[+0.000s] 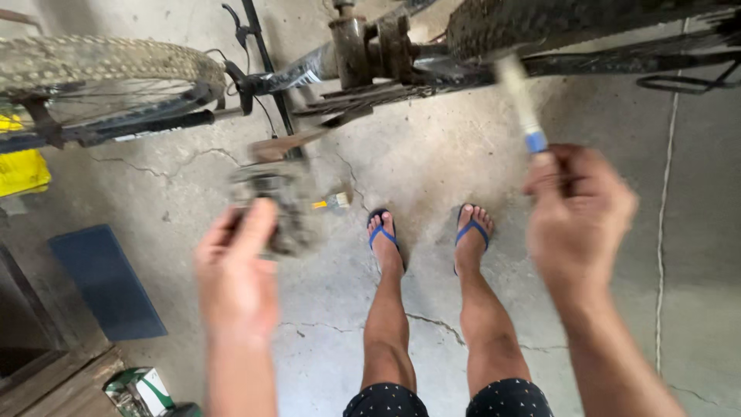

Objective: The person holds a green squeeze bottle and drips lubricant onto the bicycle chain while turning a pedal with the other hand to advance the chain. They then set the bottle aside, pick up a toothbrush, and scrub the pedal and chain area of the bike.

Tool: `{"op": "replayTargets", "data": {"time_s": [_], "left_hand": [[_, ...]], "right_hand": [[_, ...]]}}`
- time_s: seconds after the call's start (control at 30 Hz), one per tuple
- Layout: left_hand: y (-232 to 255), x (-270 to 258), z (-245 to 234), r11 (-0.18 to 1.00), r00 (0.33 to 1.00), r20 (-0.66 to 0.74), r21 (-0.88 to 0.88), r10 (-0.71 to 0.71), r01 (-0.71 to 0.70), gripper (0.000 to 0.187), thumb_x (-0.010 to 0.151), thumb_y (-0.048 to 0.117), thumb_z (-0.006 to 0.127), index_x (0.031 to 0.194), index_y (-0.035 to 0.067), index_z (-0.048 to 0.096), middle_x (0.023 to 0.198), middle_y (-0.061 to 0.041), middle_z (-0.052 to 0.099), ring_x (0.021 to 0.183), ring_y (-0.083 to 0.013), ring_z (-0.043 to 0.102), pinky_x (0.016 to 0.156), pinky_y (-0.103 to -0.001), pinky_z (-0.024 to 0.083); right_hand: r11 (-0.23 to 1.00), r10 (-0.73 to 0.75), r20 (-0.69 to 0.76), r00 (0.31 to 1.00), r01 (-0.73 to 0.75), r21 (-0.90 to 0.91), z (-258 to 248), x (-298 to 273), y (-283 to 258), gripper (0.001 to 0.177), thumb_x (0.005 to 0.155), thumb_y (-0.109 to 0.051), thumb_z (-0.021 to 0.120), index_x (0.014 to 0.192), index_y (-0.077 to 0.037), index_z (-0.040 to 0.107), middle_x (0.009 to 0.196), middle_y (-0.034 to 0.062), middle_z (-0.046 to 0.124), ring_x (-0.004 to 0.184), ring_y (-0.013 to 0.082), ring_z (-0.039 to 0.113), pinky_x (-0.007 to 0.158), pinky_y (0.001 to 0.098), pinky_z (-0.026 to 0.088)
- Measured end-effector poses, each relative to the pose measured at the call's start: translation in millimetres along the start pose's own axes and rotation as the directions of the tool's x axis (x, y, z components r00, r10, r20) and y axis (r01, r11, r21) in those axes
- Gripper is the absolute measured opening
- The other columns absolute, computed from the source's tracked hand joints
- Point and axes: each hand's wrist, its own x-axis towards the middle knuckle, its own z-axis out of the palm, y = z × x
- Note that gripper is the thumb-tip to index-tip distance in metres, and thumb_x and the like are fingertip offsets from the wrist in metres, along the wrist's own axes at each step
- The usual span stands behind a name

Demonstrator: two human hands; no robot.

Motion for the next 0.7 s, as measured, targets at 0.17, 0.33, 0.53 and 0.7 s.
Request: {"op": "replayTargets", "data": {"time_s": [0.17, 0.33, 0.53, 0.7], "left_hand": [[-77, 118, -62, 0.819, 0.935, -0.115, 0.527, 0.335, -0.228, 0.025, 0.095, 0.017, 0.075, 0.111, -0.002, 0.074, 0.098, -0.006, 0.073, 0.086, -0.0120, 0.063, 0.078, -0.029, 0.050], [-224, 209, 12, 0.726, 0.898, 0.098, 0.554, 0.429, -0.408, 0.022, 0.088, 0.014, 0.070, 0.104, -0.002, 0.071, 0.099, -0.012, 0.078, 0.087, -0.0221, 0.072, 0.080, -0.038, 0.056], [-267, 111, 178, 0.888, 0.968, 0.221, 0.414, 0.116, -0.201, 0.035, 0.093, 0.034, 0.072, 0.091, -0.001, 0.069, 0.077, -0.012, 0.072, 0.066, -0.0183, 0.063, 0.061, -0.036, 0.051], [-147, -8, 169, 0.992, 0.905, 0.424, 0.127, -0.036, -0.020, 0.030, 0.095, 0.025, 0.072, 0.108, -0.002, 0.070, 0.090, -0.003, 0.071, 0.081, -0.0077, 0.059, 0.074, -0.025, 0.051]], "right_hand": [[0.998, 0.066, 0.066, 0.996, -0.067, 0.011, 31, -13, 0, 0.011, 0.107, -0.008, 0.066, 0.104, 0.002, 0.070, 0.076, 0.0009, 0.065, 0.063, 0.0045, 0.052, 0.052, 0.0226, 0.041], [0.998, 0.030, -0.007, 1.000, -0.029, 0.061, 14, 2, 0, 0.010, 0.109, -0.006, 0.065, 0.105, 0.003, 0.069, 0.081, 0.0012, 0.066, 0.068, 0.0041, 0.056, 0.056, 0.0208, 0.044], [0.995, 0.087, -0.061, 0.994, -0.084, 0.053, -18, 7, -5, 0.011, 0.107, -0.003, 0.063, 0.100, 0.004, 0.067, 0.077, 0.0031, 0.064, 0.060, 0.0062, 0.052, 0.050, 0.0214, 0.038], [1.000, 0.021, -0.015, 1.000, -0.021, 0.011, -21, 11, -7, 0.010, 0.115, -0.002, 0.064, 0.108, 0.004, 0.070, 0.084, 0.0036, 0.068, 0.067, 0.0063, 0.057, 0.056, 0.0215, 0.043]]}}
